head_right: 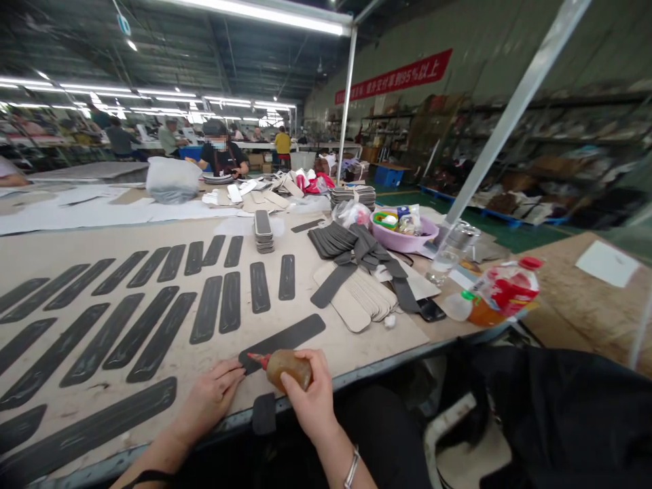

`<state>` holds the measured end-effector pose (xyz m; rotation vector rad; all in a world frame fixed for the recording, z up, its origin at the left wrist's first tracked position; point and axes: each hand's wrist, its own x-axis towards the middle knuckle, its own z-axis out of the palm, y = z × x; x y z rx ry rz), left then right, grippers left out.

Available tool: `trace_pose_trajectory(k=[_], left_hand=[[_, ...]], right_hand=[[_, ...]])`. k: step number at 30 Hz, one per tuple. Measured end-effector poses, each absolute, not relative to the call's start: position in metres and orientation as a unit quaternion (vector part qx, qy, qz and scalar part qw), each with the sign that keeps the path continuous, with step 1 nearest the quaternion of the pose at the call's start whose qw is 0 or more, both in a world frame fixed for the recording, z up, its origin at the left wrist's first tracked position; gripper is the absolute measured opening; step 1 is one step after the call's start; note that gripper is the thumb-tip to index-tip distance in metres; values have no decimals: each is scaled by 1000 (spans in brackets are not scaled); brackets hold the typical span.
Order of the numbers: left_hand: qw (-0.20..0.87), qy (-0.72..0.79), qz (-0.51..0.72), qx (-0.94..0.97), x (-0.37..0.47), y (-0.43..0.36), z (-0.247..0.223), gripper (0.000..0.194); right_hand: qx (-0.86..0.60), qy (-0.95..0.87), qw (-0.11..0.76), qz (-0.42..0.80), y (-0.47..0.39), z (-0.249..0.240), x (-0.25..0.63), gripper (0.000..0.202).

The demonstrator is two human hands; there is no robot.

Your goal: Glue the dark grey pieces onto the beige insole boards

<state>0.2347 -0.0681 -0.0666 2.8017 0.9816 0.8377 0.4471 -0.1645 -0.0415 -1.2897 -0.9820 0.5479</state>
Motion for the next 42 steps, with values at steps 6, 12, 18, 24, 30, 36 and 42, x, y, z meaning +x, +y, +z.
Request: trace_pose_trajectory(k=[6, 12, 18, 24, 30, 36, 42], left_hand=[[16, 304, 275, 912, 238, -70, -58, 28], [6, 294, 282, 913, 238, -68, -57, 27], [-16, 268, 328, 906, 241, -66, -52, 28], [-34, 246, 337, 908, 241, -62, -48, 26], [-38, 243, 336, 909, 241, -59, -53, 25], [-22, 270, 317, 909, 242, -66, -50, 27], [-13, 288, 309, 906, 242, -70, -49, 28]], right_hand=[[-572, -494, 623, 202, -157, -41, 435, 28], [-604, -492, 610, 145, -154, -43, 444, 27], [-656, -473, 587, 36, -153, -44, 473, 22], [-700, -425, 572, -48, -150, -42, 497, 19], [-724, -401, 555, -80, -149, -47, 510, 22], [-673, -396, 624, 22, -158, -42, 495, 25], [-601, -459, 625, 193, -161, -36, 453, 25]])
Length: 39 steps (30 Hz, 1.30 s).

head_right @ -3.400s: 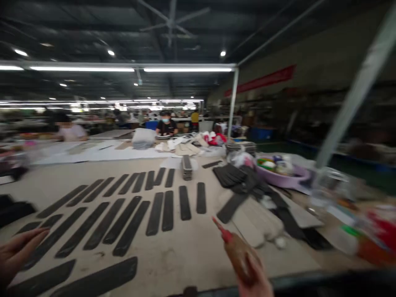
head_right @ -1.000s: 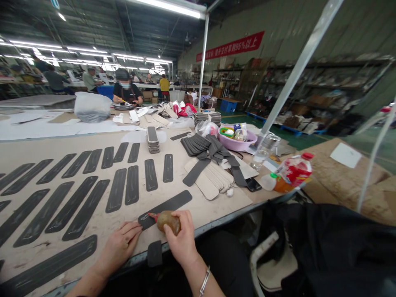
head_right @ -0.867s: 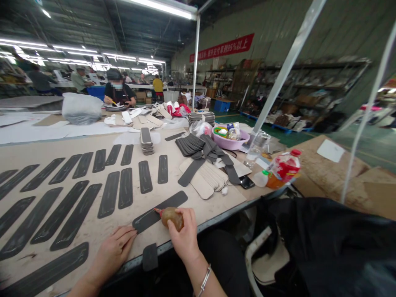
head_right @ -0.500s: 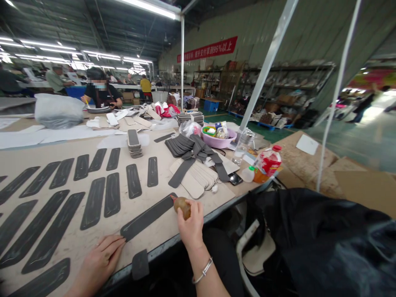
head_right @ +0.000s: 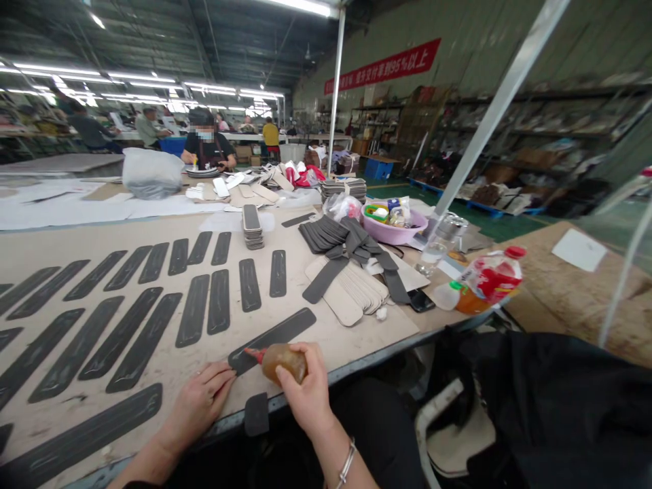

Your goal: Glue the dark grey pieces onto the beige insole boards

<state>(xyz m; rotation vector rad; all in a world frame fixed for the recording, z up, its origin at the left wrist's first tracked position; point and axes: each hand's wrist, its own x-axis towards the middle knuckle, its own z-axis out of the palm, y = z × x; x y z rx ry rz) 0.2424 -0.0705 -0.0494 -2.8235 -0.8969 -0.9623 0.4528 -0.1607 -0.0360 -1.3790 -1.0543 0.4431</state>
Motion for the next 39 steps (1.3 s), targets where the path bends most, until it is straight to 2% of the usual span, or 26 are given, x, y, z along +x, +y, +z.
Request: trace_pose_trajectory(k=[14, 27, 29, 35, 39], left_hand=[[11, -272, -319, -908, 244, -70, -45, 27], [43, -251, -328, -910, 243, -62, -49, 25], [39, -254, -332, -908, 242, -61, -50, 24], [46, -239, -327, -913, 240, -58, -52, 22], [63, -225, -332, -914, 241, -57, -50, 22]], right_hand=[[-616, -488, 580, 214, -169, -35, 449, 23], [-709, -407, 575, -31, -165, -36, 510, 21], [-696, -413, 586, -18, -165, -35, 506, 21], [-624, -478, 605, 127, -165, -29, 471, 23], [-628, -489, 594, 117, -160, -30, 465, 25]])
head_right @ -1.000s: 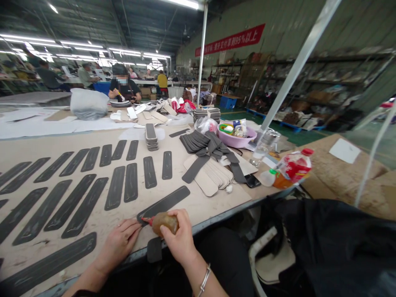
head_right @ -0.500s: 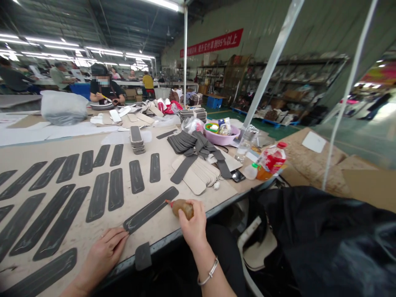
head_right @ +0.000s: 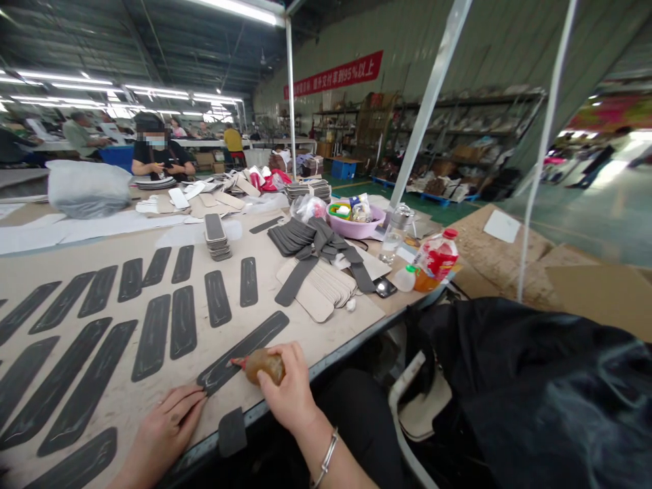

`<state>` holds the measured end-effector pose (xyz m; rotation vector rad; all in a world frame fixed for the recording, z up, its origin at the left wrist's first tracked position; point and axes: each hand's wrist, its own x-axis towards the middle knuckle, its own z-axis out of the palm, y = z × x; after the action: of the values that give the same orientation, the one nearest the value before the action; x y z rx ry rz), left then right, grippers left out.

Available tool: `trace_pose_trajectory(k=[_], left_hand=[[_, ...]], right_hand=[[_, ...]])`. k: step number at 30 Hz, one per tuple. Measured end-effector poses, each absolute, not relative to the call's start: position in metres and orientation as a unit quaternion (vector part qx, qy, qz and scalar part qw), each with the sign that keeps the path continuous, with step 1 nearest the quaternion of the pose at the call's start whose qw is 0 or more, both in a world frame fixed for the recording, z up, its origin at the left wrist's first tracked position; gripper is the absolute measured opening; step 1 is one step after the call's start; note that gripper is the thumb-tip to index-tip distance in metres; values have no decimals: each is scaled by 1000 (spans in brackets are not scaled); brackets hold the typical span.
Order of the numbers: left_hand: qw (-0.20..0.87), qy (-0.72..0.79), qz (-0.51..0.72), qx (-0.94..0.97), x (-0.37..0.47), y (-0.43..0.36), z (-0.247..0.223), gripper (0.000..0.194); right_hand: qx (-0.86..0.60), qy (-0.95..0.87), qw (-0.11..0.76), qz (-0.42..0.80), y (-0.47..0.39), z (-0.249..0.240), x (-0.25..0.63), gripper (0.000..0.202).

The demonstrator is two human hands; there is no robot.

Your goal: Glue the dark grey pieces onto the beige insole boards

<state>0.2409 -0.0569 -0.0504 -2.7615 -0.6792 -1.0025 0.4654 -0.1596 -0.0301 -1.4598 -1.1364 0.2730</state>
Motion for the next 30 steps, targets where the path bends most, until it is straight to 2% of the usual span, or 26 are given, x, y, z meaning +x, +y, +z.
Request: trace_pose_trajectory(k=[6, 11, 15, 20, 24, 30], left_hand=[[59, -215, -334, -916, 242, -55, -49, 24], [61, -220, -342, -911, 240, -51, -52, 25], [61, -219, -331, -916, 238, -46, -53, 29], [45, -217, -295, -930, 236, -41, -51, 28], [33, -215, -288, -933, 238, -41, -48, 28], [75, -177, -296, -936, 240, -36, -55, 22]], right_hand=[[-687, -422, 592, -9, -153, -38, 501, 22], [-710, -380, 591, -46, -154, -38, 517, 22], [-716, -369, 590, -44, -154, -41, 517, 21], [-702, -374, 606, 22, -156, -43, 515, 22], [-716, -320, 621, -6, -151, -45, 517, 24], [-682, -319, 656, 52, -144, -46, 509, 21]])
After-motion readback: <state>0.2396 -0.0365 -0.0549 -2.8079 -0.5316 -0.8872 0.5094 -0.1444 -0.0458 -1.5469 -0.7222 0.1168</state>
